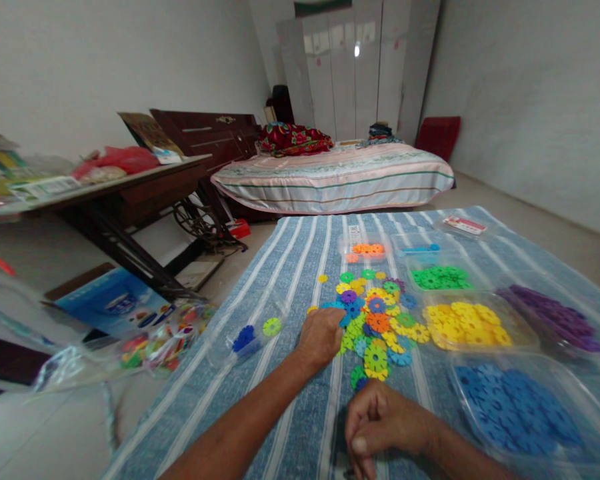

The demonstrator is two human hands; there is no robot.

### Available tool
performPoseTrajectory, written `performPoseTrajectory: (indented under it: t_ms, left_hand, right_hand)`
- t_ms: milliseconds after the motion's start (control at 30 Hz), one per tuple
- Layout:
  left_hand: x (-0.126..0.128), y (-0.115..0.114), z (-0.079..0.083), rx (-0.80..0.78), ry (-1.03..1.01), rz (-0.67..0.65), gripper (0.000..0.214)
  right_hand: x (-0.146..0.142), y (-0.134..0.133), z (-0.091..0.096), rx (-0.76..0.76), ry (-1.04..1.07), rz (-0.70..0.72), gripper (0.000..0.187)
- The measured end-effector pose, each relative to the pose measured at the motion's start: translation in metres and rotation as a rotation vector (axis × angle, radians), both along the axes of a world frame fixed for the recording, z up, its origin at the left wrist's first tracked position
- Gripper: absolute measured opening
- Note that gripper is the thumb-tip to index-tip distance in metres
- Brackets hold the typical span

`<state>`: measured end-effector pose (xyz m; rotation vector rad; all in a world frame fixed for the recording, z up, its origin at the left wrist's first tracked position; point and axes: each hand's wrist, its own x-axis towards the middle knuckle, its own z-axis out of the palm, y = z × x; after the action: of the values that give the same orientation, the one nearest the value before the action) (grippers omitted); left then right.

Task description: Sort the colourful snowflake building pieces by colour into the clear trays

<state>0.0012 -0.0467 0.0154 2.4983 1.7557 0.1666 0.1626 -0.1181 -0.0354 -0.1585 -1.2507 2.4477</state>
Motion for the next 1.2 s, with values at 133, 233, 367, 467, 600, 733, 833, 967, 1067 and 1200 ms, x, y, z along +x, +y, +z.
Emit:
performPoseTrajectory:
  t_ms: [133, 233, 367, 467, 600, 733, 833, 967, 1067, 1200]
  left_hand:
    - [0.000, 0.000, -0.001, -0.001, 0.010, -0.011, 0.023]
    - [0.000, 0.001, 0.000, -0.003, 0.021, -0.022, 0.018]
    - [0.000, 0.002, 0.003, -0.010, 0.009, -0.012, 0.013]
    - [0.000, 0.002, 0.003, 0.003, -0.002, -0.021, 0.011]
    - [0.005, 0.003, 0.002, 0.019, 0.053, -0.049, 0.012]
    - [0.012, 0.005, 0.004, -0.022, 0.150, -0.039, 0.015]
    - [0.017, 0.007, 0.006, -0.028, 0.206, -0.025, 0.019]
    - [0.019, 0.011, 0.007, -0.019, 0.250, -0.038, 0.025]
    - [0.017, 0.014, 0.009, -0.040, 0.236, -0.010, 0.027]
    - [0.013, 0.017, 0.013, -0.051, 0.187, 0.042, 0.027]
  right_hand:
    - [0.000, 0.000, 0.001, -0.020, 0.002, 0.002, 0.032]
    - [-0.001, 0.000, 0.002, -0.019, 0.003, -0.008, 0.031]
    - [0.000, 0.001, 0.001, -0.007, -0.007, -0.012, 0.033]
    - [0.000, 0.001, -0.002, -0.010, -0.025, -0.021, 0.034]
    - [0.001, 0.002, -0.007, -0.001, -0.058, -0.016, 0.036]
    - [0.002, 0.003, -0.011, 0.017, -0.088, -0.022, 0.039]
    - [0.002, 0.004, -0.012, 0.023, -0.123, -0.040, 0.041]
    - [0.002, 0.004, -0.016, 0.052, -0.171, -0.055, 0.044]
    - [0.002, 0.004, -0.023, 0.099, -0.186, -0.070, 0.046]
    - [0.002, 0.004, -0.030, 0.111, -0.194, -0.063, 0.046]
